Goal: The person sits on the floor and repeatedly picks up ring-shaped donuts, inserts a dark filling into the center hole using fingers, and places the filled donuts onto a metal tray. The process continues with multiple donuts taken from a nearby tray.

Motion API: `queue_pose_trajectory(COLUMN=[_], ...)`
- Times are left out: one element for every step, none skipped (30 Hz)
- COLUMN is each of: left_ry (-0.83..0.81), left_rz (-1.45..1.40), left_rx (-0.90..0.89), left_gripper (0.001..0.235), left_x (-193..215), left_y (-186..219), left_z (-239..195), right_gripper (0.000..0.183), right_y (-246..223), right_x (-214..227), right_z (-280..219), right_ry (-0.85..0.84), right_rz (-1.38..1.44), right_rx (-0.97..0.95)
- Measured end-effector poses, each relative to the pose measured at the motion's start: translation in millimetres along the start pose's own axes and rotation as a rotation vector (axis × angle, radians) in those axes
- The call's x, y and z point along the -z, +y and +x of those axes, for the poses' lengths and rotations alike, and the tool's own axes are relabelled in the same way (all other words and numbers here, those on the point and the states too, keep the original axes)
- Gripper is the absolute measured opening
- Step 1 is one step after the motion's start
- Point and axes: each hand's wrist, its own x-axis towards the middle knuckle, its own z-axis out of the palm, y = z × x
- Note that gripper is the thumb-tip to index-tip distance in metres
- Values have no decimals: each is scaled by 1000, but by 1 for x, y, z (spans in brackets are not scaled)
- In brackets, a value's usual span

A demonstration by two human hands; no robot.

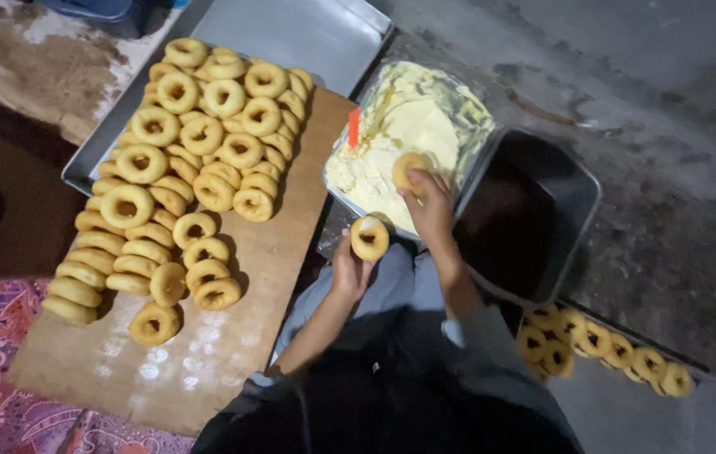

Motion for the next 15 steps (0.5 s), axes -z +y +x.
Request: queue_pose_trajectory(left_ry=[-21, -38, -48, -61, -73, -67, -62, -53, -72, -95, -118, -142, -166, -196, -156], left_rz=[-15, -30, -35, -37, -38, -43, -48, -54, -25, 6, 37, 38, 39, 43, 40], left_rx=[-26, -48, -89, -127, -166, -153, -140, -117, -143, -167, -191, -195, -200, -213, -194], left_gripper=[48, 46, 44, 41, 39, 38, 37, 36, 36, 36, 36, 34, 32, 31, 31], left_x=[-2, -4, -7, -9, -11, -15, -17, -18, -18, -19, -19, -19, -18, -19, -20], left_y=[10, 17, 22, 28, 33, 39, 45, 47, 49, 50, 50, 50, 49, 51, 51], left_z=[2, 2, 2, 4, 6, 10, 14, 15, 15, 15, 13, 10, 6, 4, 2], right_gripper=[38, 39, 37, 35, 34, 34, 34, 34, 36, 37, 38, 37, 35, 33, 33], right_y=[-6, -14, -22, -30, -38, -45, -51, -54, -56, -57, -57, -56, -55, -55, -55], right_x=[-9, -15, -18, -21, -24, -26, -28, -27, -26, -25, -23, -22, -20, -21, -20], right_z=[10, 13, 11, 7, 3, 1, -1, -6, -9, -11, -11, -8, -6, 1, 7], right_ry=[-49, -100, -114, -125, -135, -156, -177, -199, -209, -215, -221, -162, -103, -38, -60], right_rz=[-72, -144, -124, -104, -84, -11, 62, 130, 104, 74, 45, 1, -43, -82, -124], right_rx=[54, 104, 78, 49, 21, 106, 190, 266, 248, 230, 212, 168, 125, 89, 92])
